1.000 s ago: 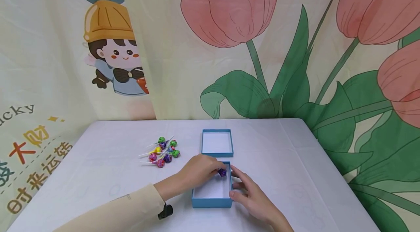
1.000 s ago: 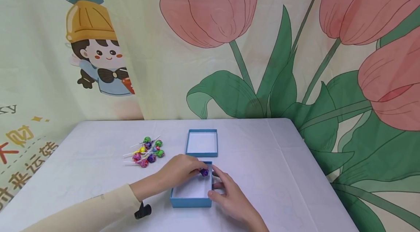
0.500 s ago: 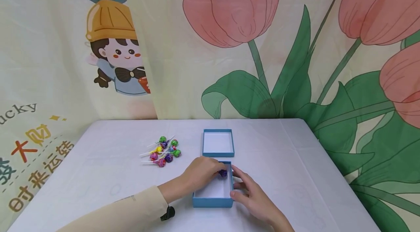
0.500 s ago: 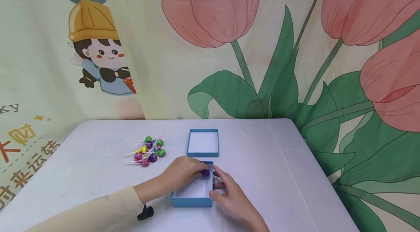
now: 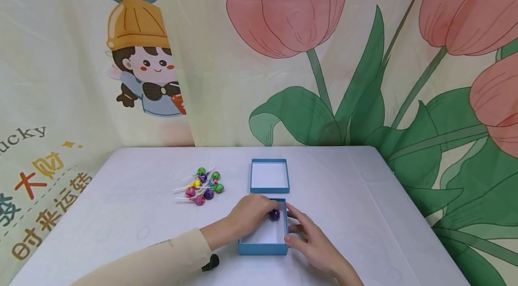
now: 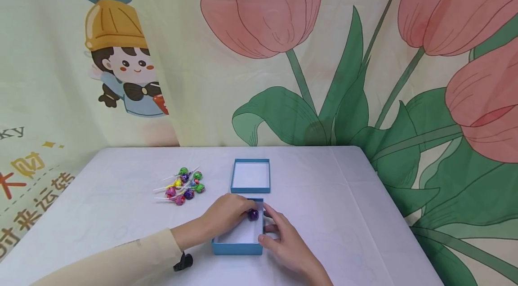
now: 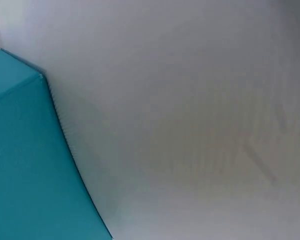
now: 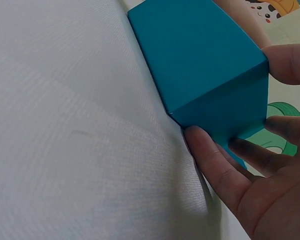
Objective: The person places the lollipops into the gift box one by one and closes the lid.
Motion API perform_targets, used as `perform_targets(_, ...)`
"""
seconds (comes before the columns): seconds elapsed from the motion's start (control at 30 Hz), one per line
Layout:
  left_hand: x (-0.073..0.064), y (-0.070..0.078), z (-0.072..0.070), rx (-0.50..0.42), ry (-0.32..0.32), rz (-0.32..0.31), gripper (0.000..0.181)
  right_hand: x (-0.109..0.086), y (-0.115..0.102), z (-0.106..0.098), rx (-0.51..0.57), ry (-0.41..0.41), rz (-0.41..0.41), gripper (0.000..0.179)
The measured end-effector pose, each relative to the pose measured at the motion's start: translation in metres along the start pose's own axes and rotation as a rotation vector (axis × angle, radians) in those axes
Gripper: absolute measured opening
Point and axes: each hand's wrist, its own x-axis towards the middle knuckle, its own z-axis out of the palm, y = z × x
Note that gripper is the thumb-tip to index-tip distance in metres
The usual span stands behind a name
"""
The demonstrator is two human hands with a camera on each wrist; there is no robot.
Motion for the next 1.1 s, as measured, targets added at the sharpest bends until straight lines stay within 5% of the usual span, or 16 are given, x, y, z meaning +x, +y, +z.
perform_targets(0.6,0.001,0.001,-0.005,-0.126,-0.02,-0.04,0.022,-0.001,0.002,-0.002,0.004,-0.013,-0.046,0.073)
perform_targets(0.83,-0.002,0.0,-0.026,-0.134,-0.006,-0.021,0.025,-0.001,0.001,-0.001,0.004,-0.013,-0.038,0.073)
perform_targets(1.1,-0.003,-0.012,-0.054,-0.205,0.043,-0.079,0.025,0.0,0.0,0.001,-0.025,0.015,-0.016,0.074)
